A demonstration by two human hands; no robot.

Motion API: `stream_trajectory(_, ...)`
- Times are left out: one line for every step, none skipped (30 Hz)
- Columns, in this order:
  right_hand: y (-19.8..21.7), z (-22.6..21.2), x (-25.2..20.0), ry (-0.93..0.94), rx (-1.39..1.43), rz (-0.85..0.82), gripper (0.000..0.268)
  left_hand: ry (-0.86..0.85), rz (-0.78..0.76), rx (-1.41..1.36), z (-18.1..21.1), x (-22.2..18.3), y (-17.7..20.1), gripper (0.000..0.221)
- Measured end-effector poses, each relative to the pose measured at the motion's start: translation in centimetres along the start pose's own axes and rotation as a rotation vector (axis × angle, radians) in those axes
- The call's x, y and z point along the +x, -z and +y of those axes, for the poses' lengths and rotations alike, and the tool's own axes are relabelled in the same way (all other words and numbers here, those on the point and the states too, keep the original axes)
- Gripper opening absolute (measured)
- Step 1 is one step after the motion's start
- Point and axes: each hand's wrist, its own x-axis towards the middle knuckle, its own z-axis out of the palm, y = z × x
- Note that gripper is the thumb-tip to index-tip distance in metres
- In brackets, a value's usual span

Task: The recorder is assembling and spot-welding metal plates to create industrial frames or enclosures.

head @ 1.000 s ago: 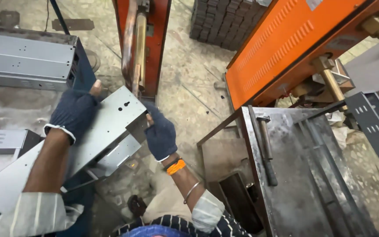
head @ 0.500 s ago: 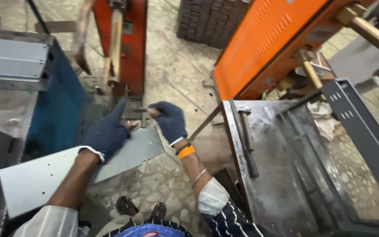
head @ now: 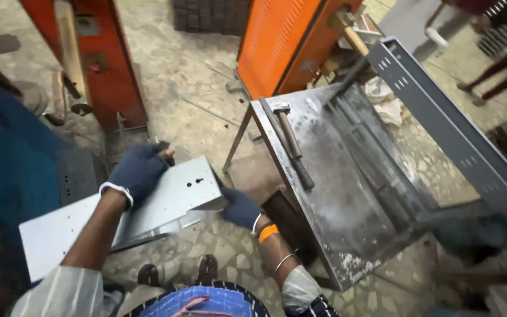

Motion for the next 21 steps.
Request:
stream_trajectory(-0.8, -1.2, -0.8, -0.006, 0.003, 0.020, 0.054, -0.011, -0.017, 0.003, 0.1, 0.3, 0.5, 0.039)
stream_trajectory(-1.4, -2.5, -1.4, -0.105, -0.018, 0.084, 0.040, -0.037, -0.005, -0.016, 0.4, 0.9, 1.0, 0.040)
stream_trajectory(-2.0, -3.9, -1.9, -0.204, -0.036, 0.146, 0.028, -0.063, 0.008, -0.035, 0.6, 1.5, 1.5, 0.041)
stream_trajectory(-2.2, -3.9, -2.1, -0.208, -0.036, 0.172, 0.028, -0.082, -0.010, -0.034, 0.9, 1.8, 2.1, 0.041)
stream_trajectory(-2.5, -4.0, -2.2, -0.128, -0.122, 0.288, 0.030, -0.076, -0.004, -0.045, 1.2, 2.0, 2.7, 0.039)
stream_trajectory(-2.7, -4.0, -2.2, -0.050, -0.211, 0.404, 0.034, -0.070, 0.001, -0.056, 1.5, 2.4, 3.4, 0.038)
stream_trajectory(-2.8, -5.4, -2.3, -0.055, -0.214, 0.431, 0.034, -0.090, -0.017, -0.055, 1.8, 2.7, 4.2, 0.038)
stream_trajectory(-3.4, -6.7, -2.7, -0.011, -0.267, 0.483, 0.035, -0.157, 0.011, -0.098, 1.9, 2.4, 4.9, 0.036)
stream_trajectory(-3.9, -7.9, -3.2, 0.031, -0.321, 0.535, 0.037, -0.223, 0.038, -0.143, 2.0, 2.2, 5.6, 0.034)
stream_trajectory(-4.2, -8.4, -3.3, 0.022, -0.325, 0.559, 0.037, -0.239, 0.017, -0.144, 2.4, 2.2, 6.1, 0.034)
stream_trajectory(-4.6, -8.9, -3.4, 0.025, -0.289, 0.625, 0.035, -0.267, 0.042, -0.128, 2.9, 2.2, 6.7, 0.033)
stream_trajectory(-4.9, -9.5, -3.3, 0.032, -0.253, 0.686, 0.033, -0.294, 0.072, -0.112, 3.4, 2.1, 7.3, 0.032)
stream_trajectory(-5.3, -11.3, -3.8, 0.027, -0.258, 0.706, 0.033, -0.309, 0.057, -0.116, 3.6, 2.1, 7.7, 0.032)
stream_trajectory(-5.9, -13.1, -4.2, 0.068, -0.379, 0.762, 0.035, -0.371, 0.101, -0.051, 3.7, 2.0, 8.0, 0.031)
stream_trajectory(-6.4, -14.9, -4.6, 0.107, -0.501, 0.815, 0.038, -0.433, 0.145, 0.012, 3.8, 1.8, 8.4, 0.030)
stream_trajectory(-6.8, -16.5, -5.0, 0.101, -0.503, 0.830, 0.038, -0.443, 0.134, 0.011, 3.6, 2.0, 8.7, 0.030)
stream_trajectory(-7.1, -18.1, -5.4, 0.205, -0.585, 0.905, 0.044, -0.431, 0.095, -0.082, 3.5, 2.1, 9.0, 0.029)
stream_trajectory(-7.5, -19.6, -5.9, 0.306, -0.669, 0.975, 0.050, -0.415, 0.052, -0.176, 3.4, 2.2, 9.1, 0.028)
stream_trajectory(-7.2, -20.9, -6.4, 0.296, -0.674, 0.987, 0.050, -0.422, 0.037, -0.178, 3.0, 2.4, 8.7, 0.028)
stream_trajectory(-6.8, -22.1, -6.7, 0.273, -0.756, 0.973, 0.046, -0.430, 0.017, -0.235, 2.7, 2.8, 8.4, 0.029)
stream_trajectory(-6.4, -23.4, -7.0, 0.248, -0.837, 0.957, 0.043, -0.437, -0.004, -0.292, 2.3, 3.1, 8.1, 0.029)
